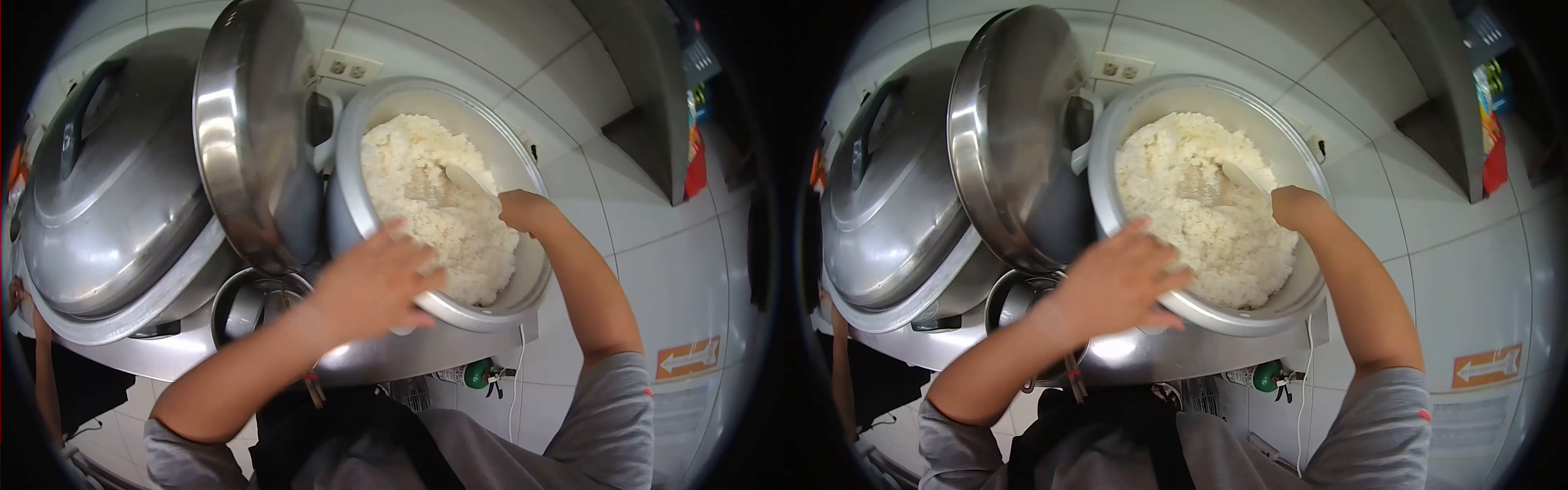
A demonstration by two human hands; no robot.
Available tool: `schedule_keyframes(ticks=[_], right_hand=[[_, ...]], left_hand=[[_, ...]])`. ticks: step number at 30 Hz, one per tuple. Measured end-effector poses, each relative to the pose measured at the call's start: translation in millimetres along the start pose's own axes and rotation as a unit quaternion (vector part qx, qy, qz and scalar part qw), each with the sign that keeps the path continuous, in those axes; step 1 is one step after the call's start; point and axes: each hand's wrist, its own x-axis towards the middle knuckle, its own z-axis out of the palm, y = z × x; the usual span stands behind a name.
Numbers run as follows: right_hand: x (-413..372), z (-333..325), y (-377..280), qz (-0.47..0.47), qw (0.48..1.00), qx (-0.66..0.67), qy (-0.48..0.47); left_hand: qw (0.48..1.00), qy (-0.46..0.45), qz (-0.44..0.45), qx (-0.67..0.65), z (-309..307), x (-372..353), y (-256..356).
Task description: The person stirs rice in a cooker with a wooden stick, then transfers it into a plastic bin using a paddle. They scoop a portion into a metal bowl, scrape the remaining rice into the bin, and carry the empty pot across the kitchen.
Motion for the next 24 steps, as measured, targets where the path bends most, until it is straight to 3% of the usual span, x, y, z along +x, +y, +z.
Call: schedule_keyframes(ticks=[2, 4, 6, 8, 10, 11, 13, 16, 19, 24], right_hand=[[-50.0, -19.0, 1.8, 0.009, 0.999, 0.014, -0.046], [-76.4, -24.1, 10.2, 0.032, 0.997, 0.019, -0.065], [-94.4, -22.1, 19.4, 0.050, 0.998, 0.017, -0.021], [-95.3, 0.3, 32.5, 0.025, 1.000, -0.013, 0.015], [-100.2, 13.6, 25.3, -0.006, 0.997, -0.049, 0.053], [-106.9, 19.2, 14.1, 0.002, 0.997, -0.066, 0.045], [-113.1, 22.1, -5.1, 0.011, 0.995, -0.089, 0.038], [-102.7, 23.1, -30.1, -0.009, 0.994, -0.107, 0.008], [-44.2, 35.9, -51.6, -0.030, 0.997, -0.046, 0.054], [16.0, 12.0, -61.3, -0.036, 0.995, 0.003, 0.097]], left_hand=[[0.993, -0.113, 0.028, 0.003, -8.7, 7.0, -10.6], [0.991, -0.124, 0.038, 0.026, -6.7, 15.5, -1.0], [0.988, -0.137, 0.047, 0.048, 5.0, 21.2, 16.6], [0.993, -0.108, -0.012, 0.041, 27.5, 28.2, 57.4], [0.978, -0.156, -0.091, 0.102, 50.3, 48.8, 107.2], [0.978, -0.153, -0.095, 0.103, 57.0, 48.7, 113.3], [0.996, -0.041, -0.040, 0.064, 60.7, 52.1, 113.9], [0.998, 0.038, -0.043, -0.025, 29.6, 27.0, 62.4], [0.998, -0.041, -0.051, -0.010, 18.1, 12.6, 49.0], [0.998, -0.016, -0.061, -0.024, 22.8, 11.0, 49.3]])
